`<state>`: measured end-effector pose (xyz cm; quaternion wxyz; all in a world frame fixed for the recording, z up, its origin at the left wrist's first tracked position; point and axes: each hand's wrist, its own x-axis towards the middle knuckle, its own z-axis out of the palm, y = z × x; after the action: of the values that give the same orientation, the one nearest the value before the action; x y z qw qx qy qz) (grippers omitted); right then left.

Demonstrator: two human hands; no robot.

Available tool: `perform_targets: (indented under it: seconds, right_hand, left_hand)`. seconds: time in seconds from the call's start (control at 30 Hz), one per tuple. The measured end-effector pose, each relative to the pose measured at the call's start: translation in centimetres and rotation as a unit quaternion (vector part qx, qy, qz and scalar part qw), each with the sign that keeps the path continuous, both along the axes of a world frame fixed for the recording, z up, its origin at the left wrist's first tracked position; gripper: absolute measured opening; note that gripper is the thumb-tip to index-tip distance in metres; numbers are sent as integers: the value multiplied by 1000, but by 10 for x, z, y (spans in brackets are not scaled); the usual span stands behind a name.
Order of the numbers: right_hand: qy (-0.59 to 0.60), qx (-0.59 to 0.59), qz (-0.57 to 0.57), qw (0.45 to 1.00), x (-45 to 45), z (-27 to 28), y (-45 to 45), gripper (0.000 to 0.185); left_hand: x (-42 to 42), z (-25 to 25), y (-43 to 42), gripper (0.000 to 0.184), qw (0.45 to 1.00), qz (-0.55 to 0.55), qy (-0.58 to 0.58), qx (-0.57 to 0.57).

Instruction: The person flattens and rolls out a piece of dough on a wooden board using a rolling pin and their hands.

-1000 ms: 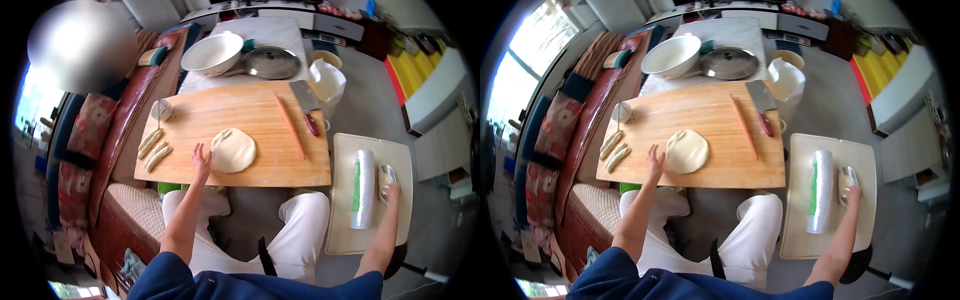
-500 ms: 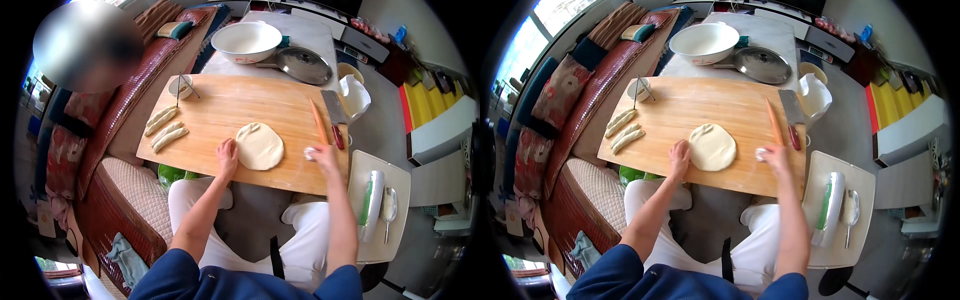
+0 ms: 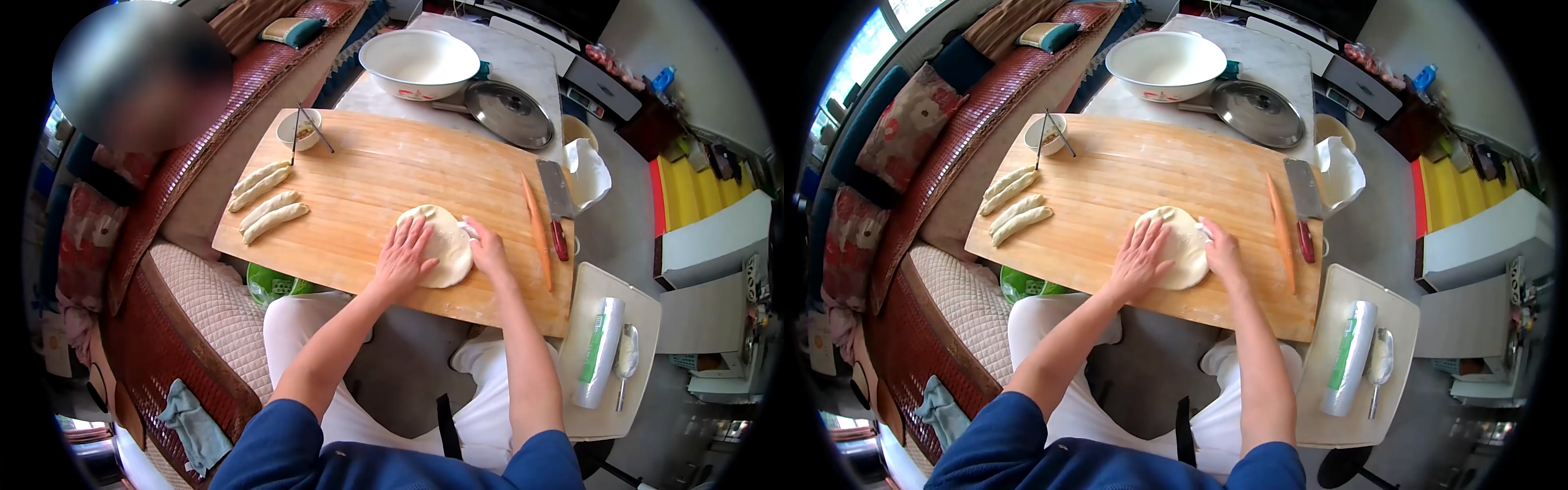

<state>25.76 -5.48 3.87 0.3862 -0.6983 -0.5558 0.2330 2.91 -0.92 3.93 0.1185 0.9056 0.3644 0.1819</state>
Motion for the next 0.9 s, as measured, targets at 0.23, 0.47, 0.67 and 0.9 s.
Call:
perform_targets:
  seconds: [0.23,0.47,0.67,0.9]
  right_hand:
    - [-95,85,-144,981,69,28,-58,37]
    - [-250,65,-157,953,102,6,-88,41]
    - [-255,40,-190,947,89,-11,-102,61]
    - [-248,55,-227,940,84,-30,-90,67]
  left_hand:
    - [87,-13,21,65,998,-50,26,8]
    - [79,-11,-20,67,990,-128,59,-16]
    - [-3,-4,3,70,987,-108,116,27]
    - [41,-6,58,68,994,-40,96,19]
